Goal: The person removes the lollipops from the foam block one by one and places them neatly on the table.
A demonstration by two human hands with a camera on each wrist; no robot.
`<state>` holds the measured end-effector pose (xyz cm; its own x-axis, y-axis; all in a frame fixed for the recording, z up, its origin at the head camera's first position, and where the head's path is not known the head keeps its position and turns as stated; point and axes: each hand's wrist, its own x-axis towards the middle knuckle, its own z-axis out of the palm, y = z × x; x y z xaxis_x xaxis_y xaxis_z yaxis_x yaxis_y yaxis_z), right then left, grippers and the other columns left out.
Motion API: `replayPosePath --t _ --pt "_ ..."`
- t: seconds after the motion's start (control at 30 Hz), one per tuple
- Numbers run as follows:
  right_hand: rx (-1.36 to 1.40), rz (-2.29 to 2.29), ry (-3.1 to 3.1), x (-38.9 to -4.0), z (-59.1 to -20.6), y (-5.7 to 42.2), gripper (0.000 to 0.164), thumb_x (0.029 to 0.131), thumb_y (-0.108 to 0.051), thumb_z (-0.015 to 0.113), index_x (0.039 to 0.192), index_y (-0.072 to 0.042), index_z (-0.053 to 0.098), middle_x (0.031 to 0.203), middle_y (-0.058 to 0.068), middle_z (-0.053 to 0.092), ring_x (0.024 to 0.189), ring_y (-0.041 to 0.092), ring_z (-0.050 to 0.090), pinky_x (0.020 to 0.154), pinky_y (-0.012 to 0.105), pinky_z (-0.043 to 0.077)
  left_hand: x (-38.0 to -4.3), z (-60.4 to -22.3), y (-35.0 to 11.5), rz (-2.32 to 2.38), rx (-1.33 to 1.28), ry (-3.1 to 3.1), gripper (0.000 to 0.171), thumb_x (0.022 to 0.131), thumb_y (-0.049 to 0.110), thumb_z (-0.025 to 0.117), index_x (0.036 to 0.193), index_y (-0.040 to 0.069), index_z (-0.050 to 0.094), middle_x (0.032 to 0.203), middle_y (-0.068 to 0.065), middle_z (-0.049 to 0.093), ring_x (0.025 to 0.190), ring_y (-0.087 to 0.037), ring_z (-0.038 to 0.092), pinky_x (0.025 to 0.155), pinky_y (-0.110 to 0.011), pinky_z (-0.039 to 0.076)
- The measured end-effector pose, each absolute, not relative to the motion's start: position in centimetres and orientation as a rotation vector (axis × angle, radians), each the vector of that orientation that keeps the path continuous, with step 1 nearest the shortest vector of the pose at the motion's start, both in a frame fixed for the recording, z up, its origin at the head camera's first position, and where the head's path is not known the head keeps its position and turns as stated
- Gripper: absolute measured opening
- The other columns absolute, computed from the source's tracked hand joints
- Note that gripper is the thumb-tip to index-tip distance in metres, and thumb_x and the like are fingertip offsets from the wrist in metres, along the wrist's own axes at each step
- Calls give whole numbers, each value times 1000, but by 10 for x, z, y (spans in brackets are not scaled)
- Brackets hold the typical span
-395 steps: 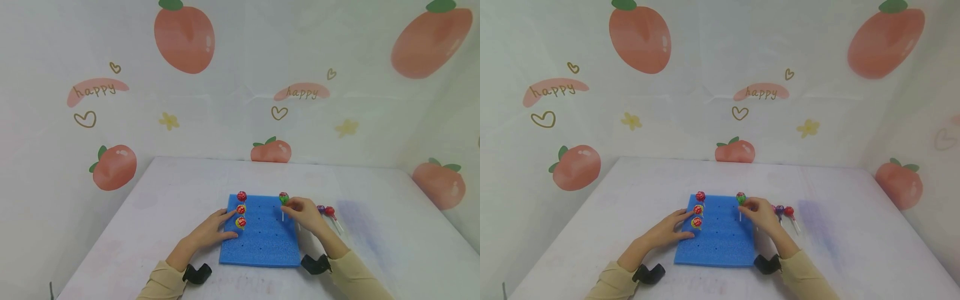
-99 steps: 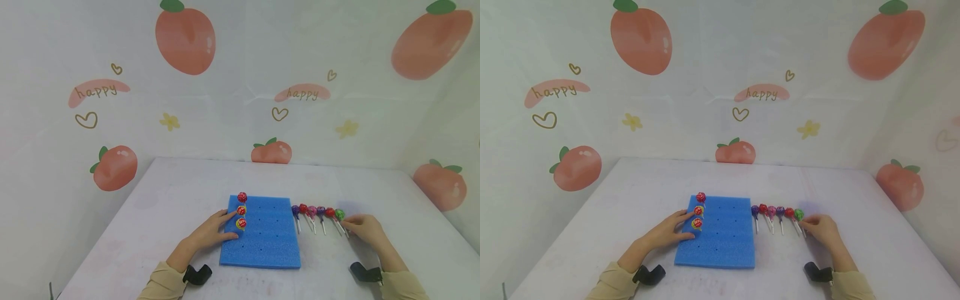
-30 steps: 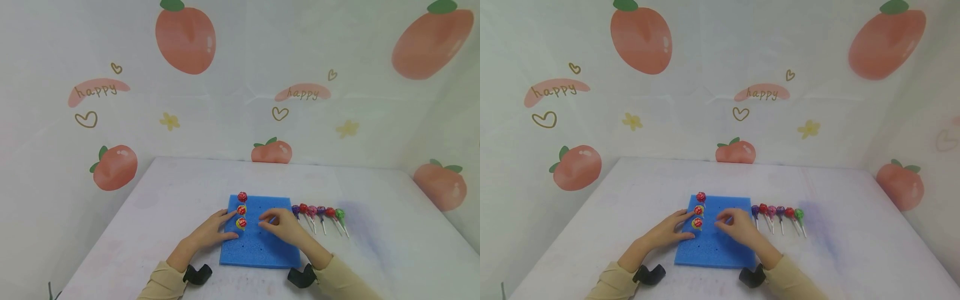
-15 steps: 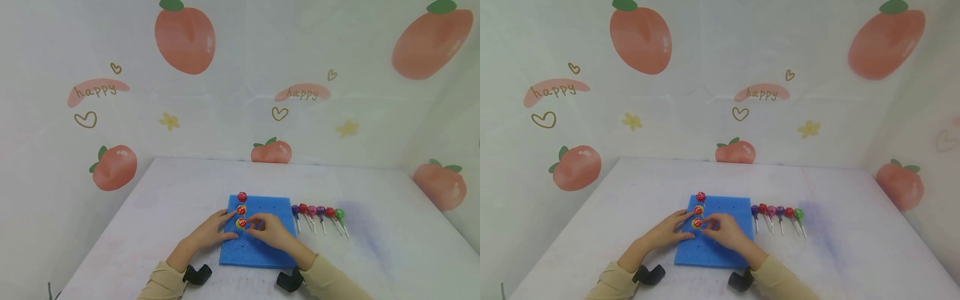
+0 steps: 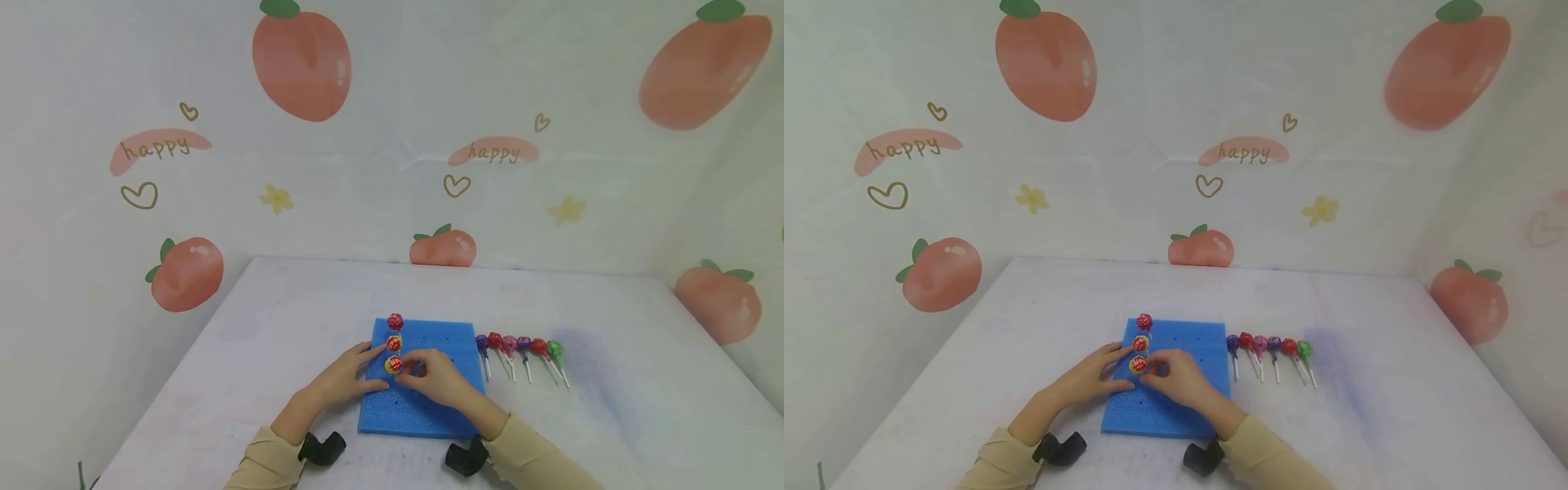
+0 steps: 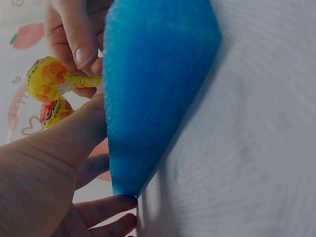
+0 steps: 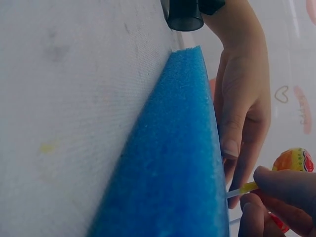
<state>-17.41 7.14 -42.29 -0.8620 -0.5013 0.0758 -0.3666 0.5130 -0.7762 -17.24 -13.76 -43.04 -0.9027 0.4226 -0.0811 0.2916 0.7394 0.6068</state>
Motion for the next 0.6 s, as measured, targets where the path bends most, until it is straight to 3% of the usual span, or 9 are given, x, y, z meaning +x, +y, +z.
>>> replayPosePath --t 0.6 --pt "-727 -1283 2610 -175 -422 67 13 84 -15 68 92 -6 70 81 4 68 64 3 49 56 16 42 -174 -432 -138 889 569 2730 68 84 43 66 141 16 42 145 -25 36 135 -44 33 104 -61 35"
